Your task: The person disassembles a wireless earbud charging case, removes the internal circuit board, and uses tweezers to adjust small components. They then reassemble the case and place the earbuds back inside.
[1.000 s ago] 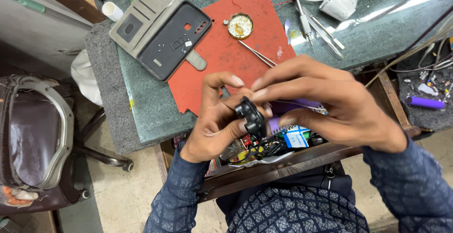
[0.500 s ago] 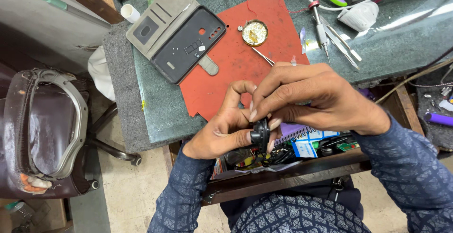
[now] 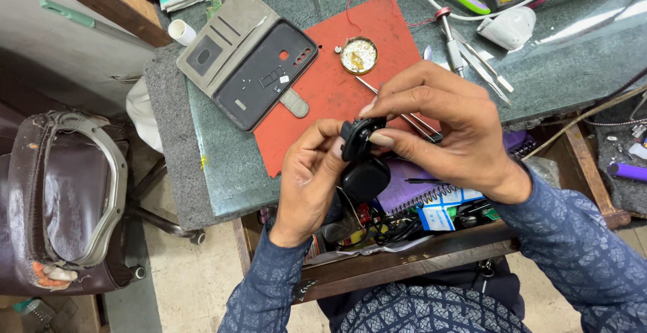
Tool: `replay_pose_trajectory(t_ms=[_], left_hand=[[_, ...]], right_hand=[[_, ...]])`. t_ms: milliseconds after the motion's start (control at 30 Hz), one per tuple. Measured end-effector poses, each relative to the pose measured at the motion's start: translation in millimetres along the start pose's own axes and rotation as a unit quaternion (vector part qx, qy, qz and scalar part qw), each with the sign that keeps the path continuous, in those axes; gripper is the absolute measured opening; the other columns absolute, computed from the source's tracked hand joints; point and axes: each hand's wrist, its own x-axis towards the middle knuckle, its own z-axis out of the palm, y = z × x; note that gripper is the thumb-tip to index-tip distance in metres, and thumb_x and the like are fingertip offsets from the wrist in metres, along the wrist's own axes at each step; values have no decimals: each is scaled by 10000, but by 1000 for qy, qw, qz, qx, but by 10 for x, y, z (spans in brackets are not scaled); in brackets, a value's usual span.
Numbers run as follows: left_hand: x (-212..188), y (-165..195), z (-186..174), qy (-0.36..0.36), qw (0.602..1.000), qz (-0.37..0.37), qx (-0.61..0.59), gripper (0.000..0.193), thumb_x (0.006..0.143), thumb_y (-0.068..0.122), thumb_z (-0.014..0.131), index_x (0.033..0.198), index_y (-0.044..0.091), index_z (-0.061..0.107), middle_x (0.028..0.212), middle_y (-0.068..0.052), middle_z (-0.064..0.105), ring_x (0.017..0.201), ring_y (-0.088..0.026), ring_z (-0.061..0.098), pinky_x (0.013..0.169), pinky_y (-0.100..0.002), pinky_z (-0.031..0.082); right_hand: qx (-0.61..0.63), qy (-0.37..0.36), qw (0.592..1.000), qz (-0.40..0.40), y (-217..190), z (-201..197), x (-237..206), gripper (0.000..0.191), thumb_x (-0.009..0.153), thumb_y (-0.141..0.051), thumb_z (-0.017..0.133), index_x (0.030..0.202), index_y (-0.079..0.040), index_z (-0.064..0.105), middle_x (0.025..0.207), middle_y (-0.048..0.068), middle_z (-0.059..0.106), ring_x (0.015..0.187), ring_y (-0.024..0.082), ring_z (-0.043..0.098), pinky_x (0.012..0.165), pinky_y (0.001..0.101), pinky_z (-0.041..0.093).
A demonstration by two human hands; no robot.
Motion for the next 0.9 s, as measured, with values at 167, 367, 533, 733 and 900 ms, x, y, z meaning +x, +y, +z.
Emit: replay_pose_trajectory(t_ms=[167, 367, 533, 733, 900], left_hand=[[-22, 85, -3, -21, 998, -21, -53, 353, 1108, 345, 556, 1224, 13, 586, 1168, -121, 703, 1116, -194, 702, 1004, -346, 568], [-18, 8, -24, -31, 997, -28, -64, 280, 1117, 349, 596, 1147, 81, 523, 1159, -109, 688, 1108, -181, 682, 981, -335, 553], [-24, -36, -35, -18, 993, -29, -112, 235, 1130, 323, 608, 1139, 108, 512, 1180, -60, 669, 1112, -136, 639, 988, -321, 522], [-32, -69, -31, -14, 988, -33, -149, 203, 1138, 304, 590, 1167, 111, 534, 1179, -12, 648, 1122, -114, 617, 1009, -320, 498], [-45, -78, -13, 5, 993, -31, -113, 222, 1126, 305, 576, 1187, 92, 565, 1164, -17, 663, 1090, -111, 627, 986, -317, 507]], right_hand=[[-55, 5, 998, -2, -30, 27, -6, 288, 888, -54, 811, 1165, -42, 732, 1077, 73, 671, 920, 132, 658, 766, 250, 522], [-21, 30, 999, 35, -18, 113, -41, 345, 895, -58, 834, 1220, -49, 719, 1063, 48, 679, 890, 93, 653, 710, 214, 538], [-52, 44, 998, -1, -23, 149, -55, 397, 877, -107, 870, 1233, -65, 700, 1122, 64, 679, 901, 99, 661, 717, 210, 550], [-87, 37, 995, -8, 9, 168, -55, 439, 854, -121, 885, 1254, -74, 710, 1116, 73, 673, 789, 87, 599, 668, 226, 513], [-128, 50, 990, -35, 56, 171, -68, 458, 847, -138, 895, 1264, -85, 714, 1115, 63, 680, 831, 125, 604, 691, 247, 501]])
